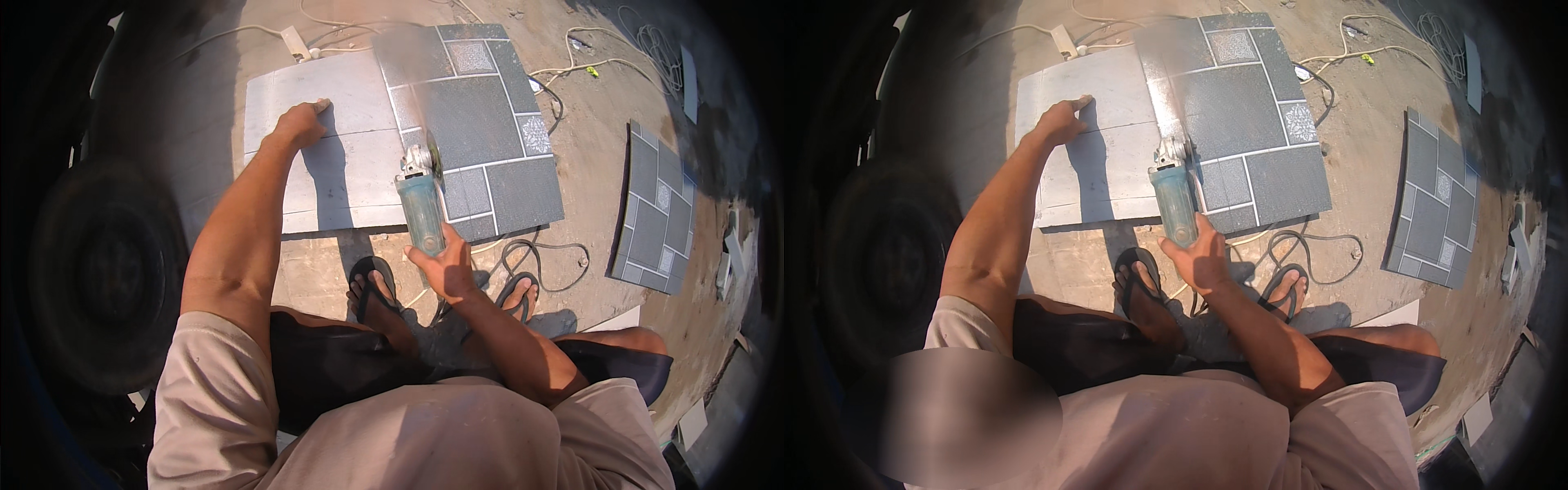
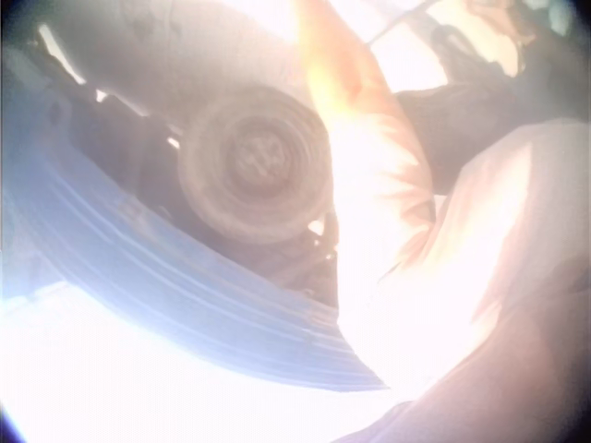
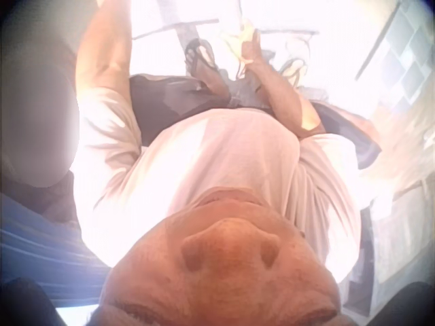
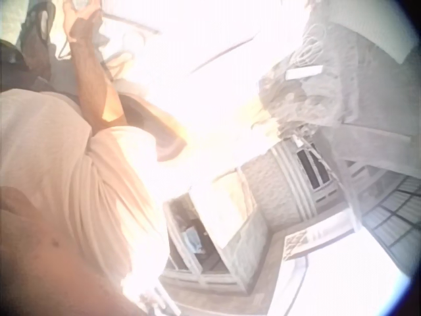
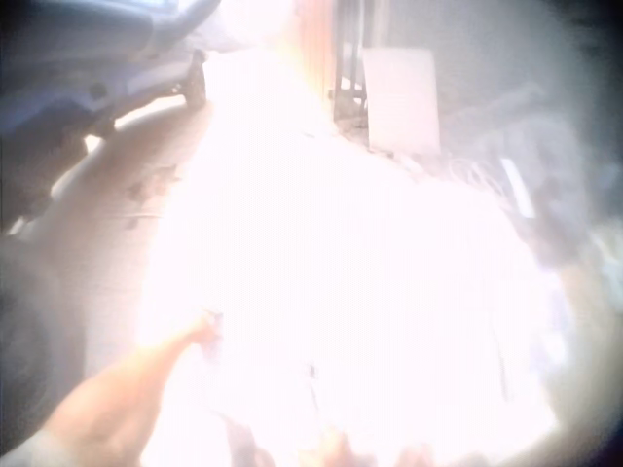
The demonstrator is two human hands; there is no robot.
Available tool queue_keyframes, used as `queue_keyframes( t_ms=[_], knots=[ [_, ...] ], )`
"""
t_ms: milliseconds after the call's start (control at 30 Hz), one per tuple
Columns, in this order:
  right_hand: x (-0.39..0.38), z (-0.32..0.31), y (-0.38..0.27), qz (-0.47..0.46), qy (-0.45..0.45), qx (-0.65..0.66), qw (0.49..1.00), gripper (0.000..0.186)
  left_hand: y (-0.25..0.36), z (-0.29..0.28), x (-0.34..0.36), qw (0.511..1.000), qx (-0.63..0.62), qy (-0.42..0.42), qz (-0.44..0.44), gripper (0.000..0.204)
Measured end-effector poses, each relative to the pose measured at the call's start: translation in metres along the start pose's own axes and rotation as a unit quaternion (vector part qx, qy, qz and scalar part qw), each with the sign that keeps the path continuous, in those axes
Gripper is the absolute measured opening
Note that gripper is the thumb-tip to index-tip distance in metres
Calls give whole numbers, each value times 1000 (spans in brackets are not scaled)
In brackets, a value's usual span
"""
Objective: The person positions and cuts multiple ceramic tiles using an angle grinder. They handle the tiles to align them, then use the grinder to make straight cuts along marked lines, producing cut pieces and dust.
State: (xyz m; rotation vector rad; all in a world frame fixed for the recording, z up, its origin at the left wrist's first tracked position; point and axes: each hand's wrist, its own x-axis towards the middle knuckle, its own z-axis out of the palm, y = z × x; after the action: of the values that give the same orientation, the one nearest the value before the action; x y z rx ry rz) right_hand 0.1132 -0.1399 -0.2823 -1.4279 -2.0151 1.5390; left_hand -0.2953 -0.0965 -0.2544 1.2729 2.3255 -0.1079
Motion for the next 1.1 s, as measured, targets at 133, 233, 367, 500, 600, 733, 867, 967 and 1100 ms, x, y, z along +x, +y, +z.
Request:
queue_keyframes(
  t_ms=[133, 233, 367, 500, 600, 733, 867, 967, 1100],
  knots=[
    [4, 7, 9, -14, 10, -6, 1000, 53, -2, -1, 0, 1000, -15, 7, -7, 72],
    [6, 8, 9, -32, 17, -3, 999, 53, -3, 1, 1, 1000, 1, 14, -2, 69],
    [8, 5, -3, -22, -14, 30, 999, 53, -1, -3, -4, 999, -24, -1, -33, 65],
    [15, 12, 18, -30, 12, 11, 999, 51, 8, -7, -2, 999, -10, -3, -31, 63],
    [16, 14, 18, -33, 15, 3, 999, 49, 8, -9, -2, 999, -7, -6, -39, 63],
    [18, 13, 6, -3, 5, 40, 999, 49, 8, -9, -4, 998, -21, -2, -51, 65],
    [23, 8, -13, -1, -18, 93, 996, 57, 2, -8, -1, 999, -20, -3, -43, 66],
    [35, 6, -17, -33, 1, 80, 996, 57, 8, -10, 1, 999, -21, -16, -46, 64],
    [53, 6, -27, -79, 8, 91, 993, 52, 9, -11, -3, 999, -21, -9, -44, 59]
  ],
)
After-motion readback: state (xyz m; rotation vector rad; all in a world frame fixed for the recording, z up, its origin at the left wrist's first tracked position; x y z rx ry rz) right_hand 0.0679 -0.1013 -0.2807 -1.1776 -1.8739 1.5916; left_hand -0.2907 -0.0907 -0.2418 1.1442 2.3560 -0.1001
